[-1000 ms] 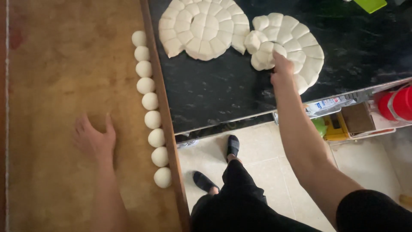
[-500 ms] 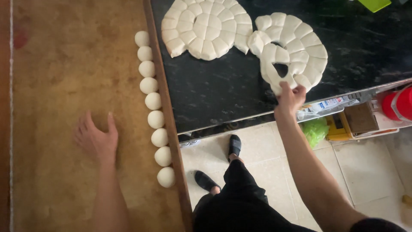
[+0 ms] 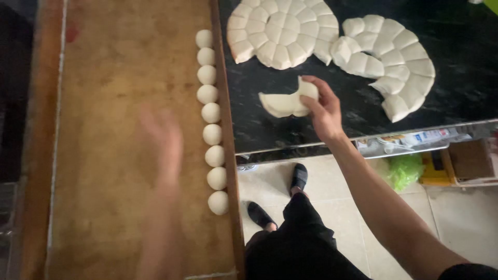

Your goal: Shaping small pieces of dough into balls and arranging them on a wooden tray

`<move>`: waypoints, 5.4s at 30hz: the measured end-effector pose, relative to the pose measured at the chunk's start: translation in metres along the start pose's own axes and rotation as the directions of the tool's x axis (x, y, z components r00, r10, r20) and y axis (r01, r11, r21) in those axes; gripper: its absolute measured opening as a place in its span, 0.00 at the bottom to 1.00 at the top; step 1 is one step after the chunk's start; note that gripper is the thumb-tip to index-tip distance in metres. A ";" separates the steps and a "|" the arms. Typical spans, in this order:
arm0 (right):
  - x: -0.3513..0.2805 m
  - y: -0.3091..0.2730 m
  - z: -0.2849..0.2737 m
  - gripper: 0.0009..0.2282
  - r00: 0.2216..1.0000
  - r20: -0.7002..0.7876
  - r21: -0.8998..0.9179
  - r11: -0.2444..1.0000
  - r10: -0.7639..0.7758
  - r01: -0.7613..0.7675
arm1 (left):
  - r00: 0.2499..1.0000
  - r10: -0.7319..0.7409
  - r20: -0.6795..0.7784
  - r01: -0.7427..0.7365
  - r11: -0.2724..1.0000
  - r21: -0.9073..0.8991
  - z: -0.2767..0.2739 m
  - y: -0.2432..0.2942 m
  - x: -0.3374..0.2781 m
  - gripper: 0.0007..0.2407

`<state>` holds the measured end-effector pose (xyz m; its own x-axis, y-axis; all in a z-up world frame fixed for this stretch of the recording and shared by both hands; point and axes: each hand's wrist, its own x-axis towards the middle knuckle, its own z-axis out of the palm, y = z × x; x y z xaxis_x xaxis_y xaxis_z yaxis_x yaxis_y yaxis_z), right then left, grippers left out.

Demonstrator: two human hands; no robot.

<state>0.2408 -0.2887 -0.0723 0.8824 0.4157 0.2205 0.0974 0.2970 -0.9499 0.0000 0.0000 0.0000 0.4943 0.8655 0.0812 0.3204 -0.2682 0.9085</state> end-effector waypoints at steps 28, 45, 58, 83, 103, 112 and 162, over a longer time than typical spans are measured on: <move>0.043 0.064 -0.032 0.25 0.907 0.074 -0.983 0.120 -0.414 0.135 | 0.869 0.485 0.101 -0.492 0.867 0.076 0.042 -0.014 -0.017 0.23; -0.025 0.043 -0.025 0.06 0.877 0.393 -0.792 0.383 -0.276 0.476 | 0.962 0.254 -0.099 -0.131 0.749 0.649 -0.085 -0.135 -0.025 0.24; -0.016 0.035 -0.016 0.09 0.882 0.366 -0.820 0.347 -0.296 0.456 | 0.926 0.365 -0.100 -0.160 0.618 0.769 -0.078 -0.156 -0.021 0.23; 0.005 0.034 -0.022 0.10 0.888 0.293 -0.847 0.335 -0.354 0.413 | 0.929 0.361 -0.083 -0.175 0.625 0.760 -0.078 -0.162 -0.021 0.25; 0.070 0.077 -0.133 0.10 0.812 0.329 -0.859 0.204 -0.482 0.469 | 0.916 0.388 -0.106 -0.165 0.604 0.780 -0.079 -0.151 -0.023 0.23; 0.004 -0.011 -0.087 0.27 0.992 0.103 -0.961 0.264 0.072 0.080 | 0.960 0.262 -0.103 -0.085 0.619 0.781 -0.082 -0.152 -0.025 0.28; 0.047 0.029 0.013 0.22 0.970 0.091 -0.951 0.268 -0.226 0.152 | 0.965 0.262 -0.021 -0.161 0.651 0.742 -0.080 -0.152 -0.024 0.32</move>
<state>0.2791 -0.2492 -0.0865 0.7918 0.4147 0.4484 0.5981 -0.6750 -0.4320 -0.1251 0.0534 -0.1073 0.5441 0.7735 0.3250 0.7286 -0.6277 0.2741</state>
